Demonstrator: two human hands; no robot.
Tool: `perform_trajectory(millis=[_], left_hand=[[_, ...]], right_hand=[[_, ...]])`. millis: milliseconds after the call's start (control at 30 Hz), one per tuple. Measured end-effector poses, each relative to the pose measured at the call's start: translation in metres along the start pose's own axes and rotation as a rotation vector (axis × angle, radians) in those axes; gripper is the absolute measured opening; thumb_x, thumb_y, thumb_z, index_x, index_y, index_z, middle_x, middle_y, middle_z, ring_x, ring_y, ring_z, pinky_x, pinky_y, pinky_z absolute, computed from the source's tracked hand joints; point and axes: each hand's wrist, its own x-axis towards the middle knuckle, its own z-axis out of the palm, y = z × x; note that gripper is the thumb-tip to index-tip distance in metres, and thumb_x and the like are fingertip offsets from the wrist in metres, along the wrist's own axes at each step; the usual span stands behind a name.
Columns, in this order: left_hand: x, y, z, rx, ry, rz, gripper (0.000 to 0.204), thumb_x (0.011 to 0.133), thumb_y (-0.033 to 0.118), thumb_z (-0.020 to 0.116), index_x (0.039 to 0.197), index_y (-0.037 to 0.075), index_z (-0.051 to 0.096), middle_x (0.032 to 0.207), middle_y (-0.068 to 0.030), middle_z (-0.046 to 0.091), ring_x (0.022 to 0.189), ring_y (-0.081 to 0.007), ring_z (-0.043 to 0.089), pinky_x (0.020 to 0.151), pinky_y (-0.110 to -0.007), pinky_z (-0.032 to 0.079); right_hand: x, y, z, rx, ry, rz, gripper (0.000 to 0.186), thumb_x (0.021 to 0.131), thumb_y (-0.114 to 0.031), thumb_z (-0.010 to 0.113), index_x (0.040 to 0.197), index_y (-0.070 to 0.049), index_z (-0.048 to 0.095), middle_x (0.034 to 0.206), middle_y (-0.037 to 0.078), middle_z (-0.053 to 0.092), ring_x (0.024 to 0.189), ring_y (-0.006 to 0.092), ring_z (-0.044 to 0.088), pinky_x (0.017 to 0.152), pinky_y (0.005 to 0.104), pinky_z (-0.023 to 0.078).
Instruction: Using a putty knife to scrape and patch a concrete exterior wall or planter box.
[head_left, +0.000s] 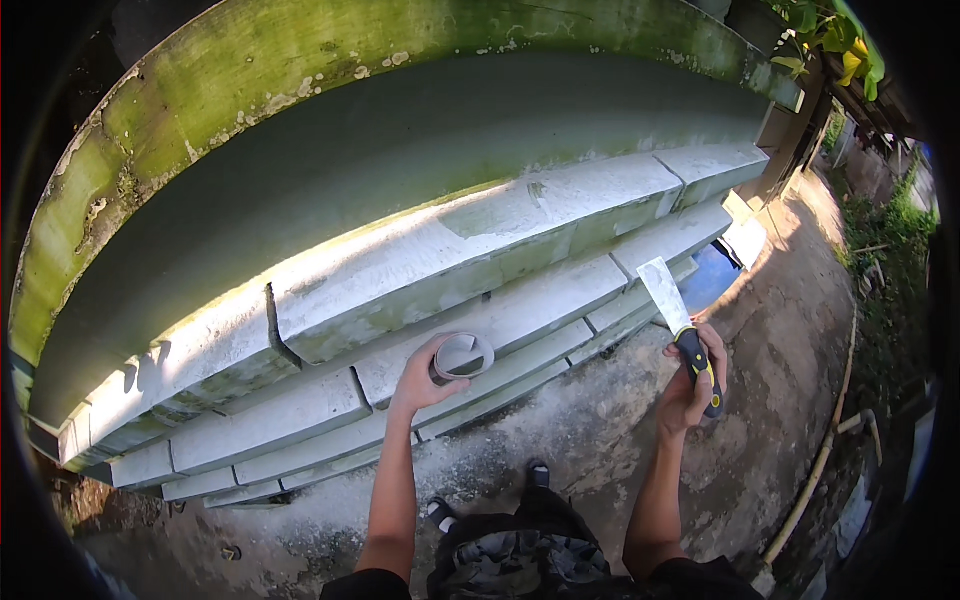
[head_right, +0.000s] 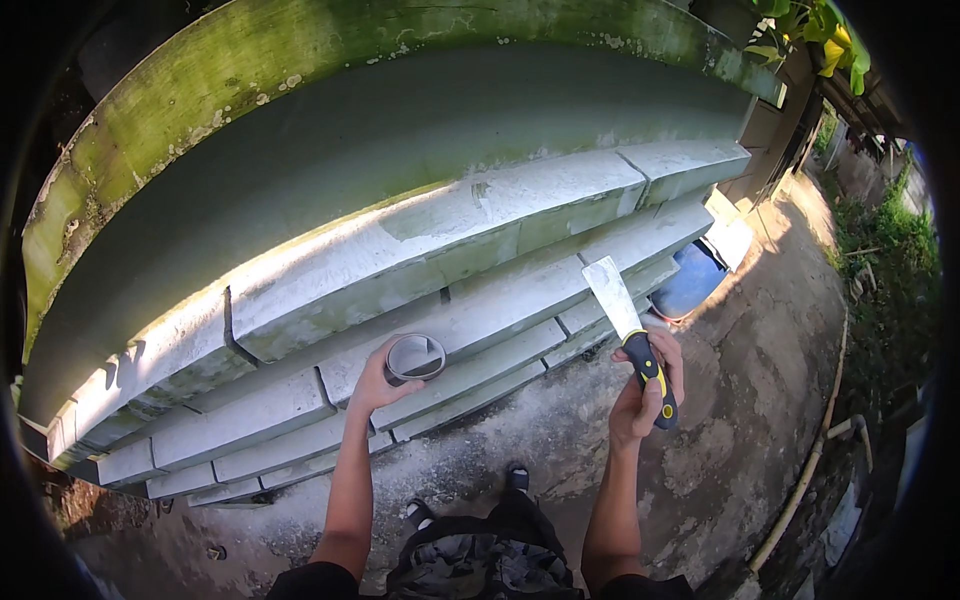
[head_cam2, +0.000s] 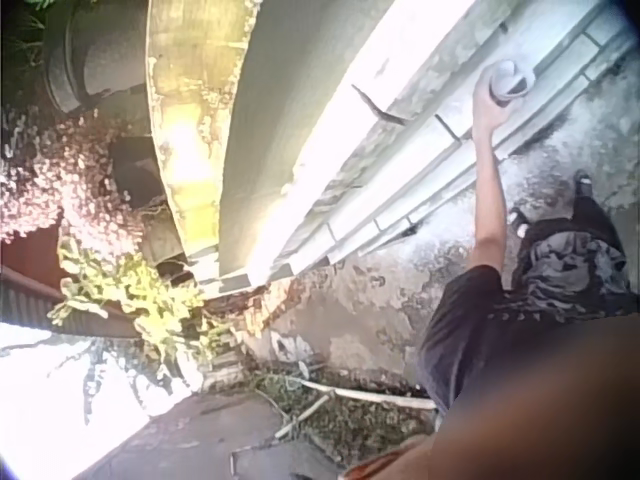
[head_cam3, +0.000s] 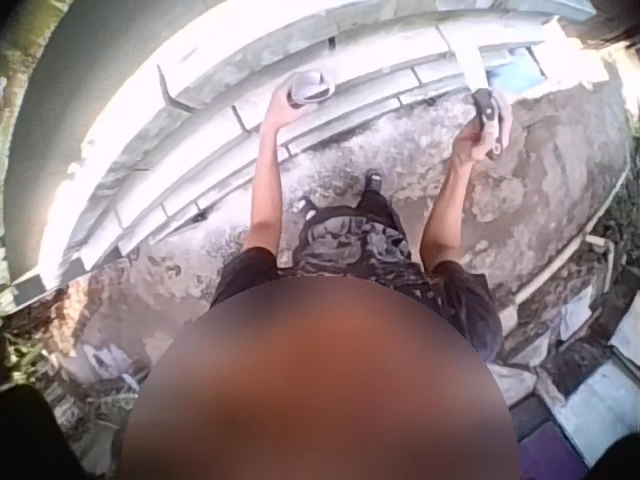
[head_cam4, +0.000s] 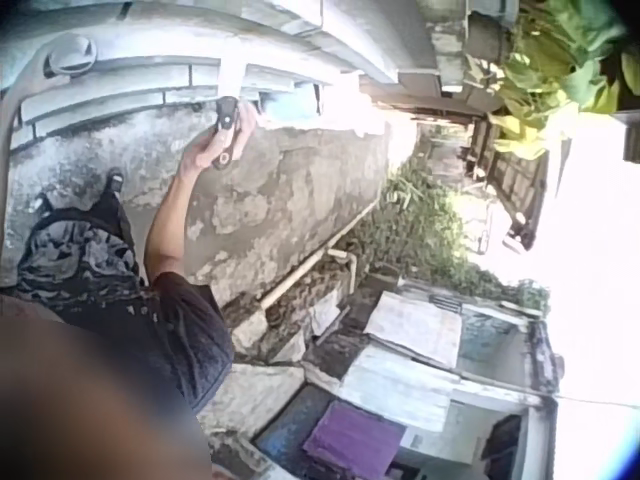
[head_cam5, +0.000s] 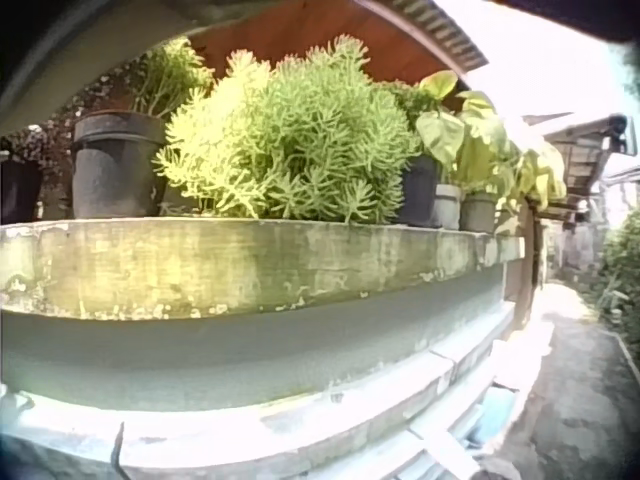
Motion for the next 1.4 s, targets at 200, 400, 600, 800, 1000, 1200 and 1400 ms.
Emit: perform_trajectory(millis=[200, 400, 600, 800, 1000, 1200, 1400], left_hand=[[-0.005, -0.001, 0.003, 0.04, 0.055, -0.018, 0.075, 0.066, 0.03, 0.087, 0.128, -0.001, 0.057, 0.122, -0.0177, 0.065, 0.114, -0.0286, 0.062, 0.1, -0.037, 0.046], [-0.005, -0.011, 0.009, 0.113, 0.094, -0.036, 0.08, 0.066, 0.033, 0.087, 0.131, -0.002, 0.055, 0.123, -0.0193, 0.065, 0.115, -0.0298, 0.063, 0.101, -0.038, 0.046], [-0.006, -0.011, 0.009, 0.145, 0.086, -0.053, 0.081, 0.066, 0.035, 0.087, 0.131, -0.002, 0.055, 0.123, -0.0201, 0.065, 0.115, -0.0311, 0.063, 0.101, -0.039, 0.046], [-0.005, -0.008, 0.008, 0.133, 0.076, -0.031, 0.079, 0.066, 0.035, 0.087, 0.129, 0.0, 0.056, 0.122, -0.0192, 0.065, 0.114, -0.0308, 0.063, 0.1, -0.039, 0.046], [-0.002, -0.004, 0.006, 0.118, 0.085, -0.003, 0.076, 0.066, 0.033, 0.087, 0.128, 0.001, 0.057, 0.12, -0.0182, 0.066, 0.112, -0.0302, 0.063, 0.099, -0.039, 0.047], [-0.002, -0.004, 0.007, 0.099, 0.068, 0.007, 0.074, 0.066, 0.032, 0.087, 0.127, 0.001, 0.057, 0.118, -0.0175, 0.066, 0.111, -0.0291, 0.064, 0.098, -0.038, 0.047], [-0.002, -0.003, 0.006, 0.046, 0.04, 0.005, 0.073, 0.066, 0.032, 0.087, 0.125, 0.001, 0.058, 0.117, -0.017, 0.067, 0.11, -0.0287, 0.064, 0.097, -0.038, 0.047]], right_hand=[[0.068, 0.0, 0.097, -0.179, -0.331, -0.205, 0.037, 0.087, -0.011, 0.059, 0.118, 0.007, 0.064, 0.117, 0.021, 0.062, 0.085, 0.0242, 0.07, 0.075, 0.0323, 0.058], [0.085, 0.027, 0.119, -0.081, -0.414, -0.112, 0.033, 0.08, 0.001, 0.058, 0.11, 0.006, 0.069, 0.109, 0.018, 0.066, 0.082, 0.0215, 0.071, 0.073, 0.0306, 0.058], [0.083, 0.039, 0.121, -0.148, -0.319, -0.196, 0.031, 0.079, 0.003, 0.059, 0.108, 0.006, 0.07, 0.107, 0.019, 0.068, 0.078, 0.0223, 0.072, 0.07, 0.0302, 0.058], [0.082, 0.037, 0.121, -0.11, -0.342, -0.139, 0.03, 0.081, 0.005, 0.057, 0.108, 0.007, 0.07, 0.108, 0.02, 0.068, 0.08, 0.0226, 0.072, 0.07, 0.0301, 0.06], [0.078, 0.03, 0.125, -0.051, -0.318, -0.116, 0.03, 0.081, 0.004, 0.058, 0.107, 0.006, 0.07, 0.107, 0.018, 0.069, 0.078, 0.0218, 0.072, 0.068, 0.0302, 0.059], [0.067, 0.025, 0.125, -0.155, -0.276, -0.222, 0.03, 0.08, 0.004, 0.06, 0.108, 0.004, 0.071, 0.107, 0.018, 0.069, 0.078, 0.021, 0.072, 0.069, 0.0304, 0.059], [0.052, 0.013, 0.129, -0.158, -0.294, -0.201, 0.029, 0.078, 0.002, 0.063, 0.106, 0.003, 0.072, 0.106, 0.018, 0.07, 0.079, 0.0215, 0.072, 0.069, 0.0303, 0.059]])
